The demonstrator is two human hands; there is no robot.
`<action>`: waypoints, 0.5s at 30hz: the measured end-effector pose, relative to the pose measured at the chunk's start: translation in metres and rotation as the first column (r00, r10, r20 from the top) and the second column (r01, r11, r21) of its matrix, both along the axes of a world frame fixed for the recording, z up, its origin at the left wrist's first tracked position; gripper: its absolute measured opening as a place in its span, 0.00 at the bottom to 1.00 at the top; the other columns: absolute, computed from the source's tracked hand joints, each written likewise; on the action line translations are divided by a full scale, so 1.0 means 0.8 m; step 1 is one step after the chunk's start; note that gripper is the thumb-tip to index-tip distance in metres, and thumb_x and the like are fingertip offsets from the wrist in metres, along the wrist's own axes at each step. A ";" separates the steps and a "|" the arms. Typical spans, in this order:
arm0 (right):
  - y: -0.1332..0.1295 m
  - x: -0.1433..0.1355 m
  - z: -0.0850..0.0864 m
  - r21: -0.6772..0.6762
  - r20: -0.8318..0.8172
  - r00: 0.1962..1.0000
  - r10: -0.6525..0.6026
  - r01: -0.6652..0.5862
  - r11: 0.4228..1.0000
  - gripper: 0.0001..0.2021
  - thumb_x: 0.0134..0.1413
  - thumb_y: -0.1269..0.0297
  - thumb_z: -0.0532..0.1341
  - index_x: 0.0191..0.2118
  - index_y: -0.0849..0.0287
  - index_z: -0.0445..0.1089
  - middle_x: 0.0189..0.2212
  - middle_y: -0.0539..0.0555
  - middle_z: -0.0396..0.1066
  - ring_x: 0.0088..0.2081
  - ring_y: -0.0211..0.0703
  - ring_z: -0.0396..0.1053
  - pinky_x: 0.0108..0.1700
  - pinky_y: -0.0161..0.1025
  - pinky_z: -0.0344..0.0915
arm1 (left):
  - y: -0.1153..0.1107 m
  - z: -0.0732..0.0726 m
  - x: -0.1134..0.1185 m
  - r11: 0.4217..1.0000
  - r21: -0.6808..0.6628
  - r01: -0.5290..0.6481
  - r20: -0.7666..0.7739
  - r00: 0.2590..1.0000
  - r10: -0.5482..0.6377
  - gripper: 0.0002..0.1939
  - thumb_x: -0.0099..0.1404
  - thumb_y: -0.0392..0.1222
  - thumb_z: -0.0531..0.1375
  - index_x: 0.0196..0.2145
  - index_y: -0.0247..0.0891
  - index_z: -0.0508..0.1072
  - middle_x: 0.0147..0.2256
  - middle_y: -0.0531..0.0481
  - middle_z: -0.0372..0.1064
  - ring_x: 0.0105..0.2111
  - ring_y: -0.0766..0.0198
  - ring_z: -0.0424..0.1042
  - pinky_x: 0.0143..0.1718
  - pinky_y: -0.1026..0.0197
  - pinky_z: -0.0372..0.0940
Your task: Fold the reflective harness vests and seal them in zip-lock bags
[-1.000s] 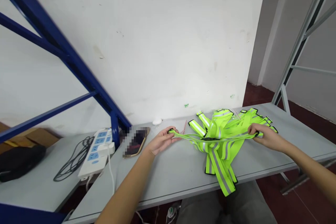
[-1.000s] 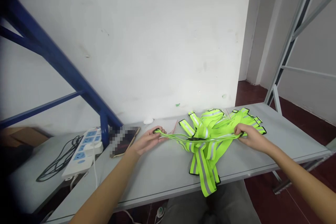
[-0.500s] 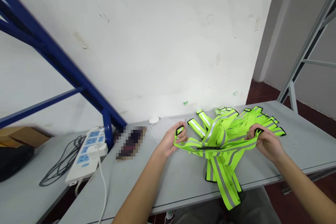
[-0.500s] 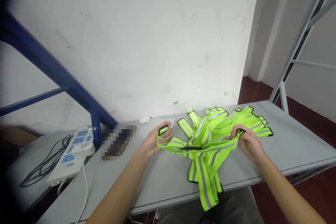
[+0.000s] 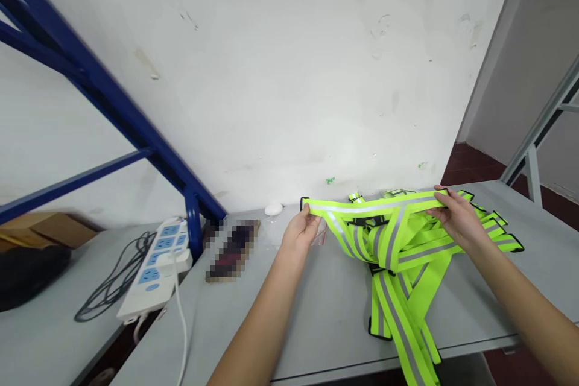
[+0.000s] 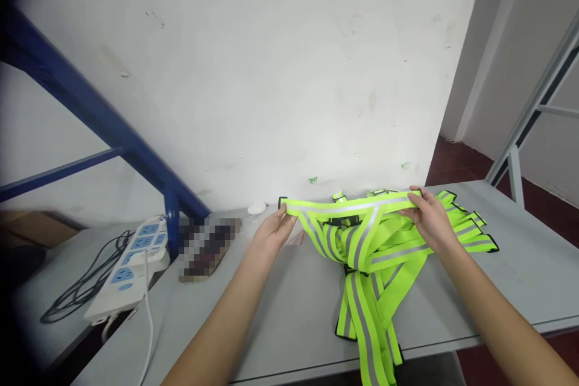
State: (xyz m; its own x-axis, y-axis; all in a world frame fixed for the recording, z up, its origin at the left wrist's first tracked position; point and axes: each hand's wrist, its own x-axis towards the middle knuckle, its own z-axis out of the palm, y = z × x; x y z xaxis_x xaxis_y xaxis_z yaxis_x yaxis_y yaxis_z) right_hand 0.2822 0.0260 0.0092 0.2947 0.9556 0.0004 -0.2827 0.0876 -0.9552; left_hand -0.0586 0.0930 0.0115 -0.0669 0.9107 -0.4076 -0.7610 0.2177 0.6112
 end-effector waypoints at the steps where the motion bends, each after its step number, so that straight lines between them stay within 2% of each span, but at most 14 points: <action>1: 0.010 0.000 -0.007 -0.028 0.038 0.999 -0.010 0.011 1.000 0.16 0.44 0.60 0.69 0.41 0.52 0.68 0.28 0.47 0.68 0.25 0.39 0.72 0.37 0.39 0.77 | 0.005 -0.008 0.002 1.000 -0.015 -0.027 -0.017 0.999 0.027 0.10 0.70 0.29 0.48 0.38 0.37 0.67 0.26 0.51 0.70 0.28 0.69 0.74 0.33 0.68 0.72; 4: 0.031 -0.001 -0.031 -0.091 0.106 0.994 -0.014 0.024 0.996 0.18 0.41 0.63 0.71 0.38 0.52 0.66 0.23 0.45 0.63 0.22 0.41 0.71 0.35 0.44 0.78 | 0.014 -0.033 0.009 0.990 -0.050 -0.136 -0.088 0.987 0.131 0.10 0.66 0.24 0.50 0.39 0.36 0.66 0.27 0.51 0.70 0.28 0.69 0.74 0.32 0.70 0.71; 9: 0.039 0.001 -0.053 -0.115 0.174 0.984 -0.043 0.063 0.991 0.19 0.40 0.62 0.71 0.39 0.51 0.65 0.26 0.47 0.64 0.22 0.42 0.71 0.32 0.45 0.77 | 0.012 -0.060 0.016 0.971 -0.024 -0.239 -0.218 0.949 0.228 0.13 0.61 0.22 0.54 0.37 0.40 0.61 0.28 0.54 0.69 0.30 0.69 0.74 0.36 0.66 0.71; 12: 0.037 0.002 -0.056 -0.096 0.217 0.974 -0.073 0.095 0.991 0.22 0.40 0.60 0.71 0.42 0.50 0.64 0.35 0.50 0.68 0.30 0.43 0.72 0.33 0.42 0.76 | 0.004 -0.067 0.020 0.959 0.045 -0.279 -0.308 0.910 0.279 0.13 0.61 0.26 0.57 0.35 0.42 0.57 0.30 0.53 0.69 0.33 0.67 0.74 0.38 0.63 0.71; 15: 0.035 -0.004 -0.057 -0.022 0.357 0.925 -0.128 0.145 0.989 0.24 0.42 0.58 0.69 0.46 0.51 0.62 0.44 0.55 0.67 0.44 0.50 0.70 0.31 0.40 0.75 | -0.006 -0.065 0.029 0.941 0.166 -0.296 -0.428 0.838 0.339 0.12 0.61 0.33 0.59 0.32 0.42 0.56 0.32 0.54 0.67 0.36 0.65 0.72 0.39 0.61 0.68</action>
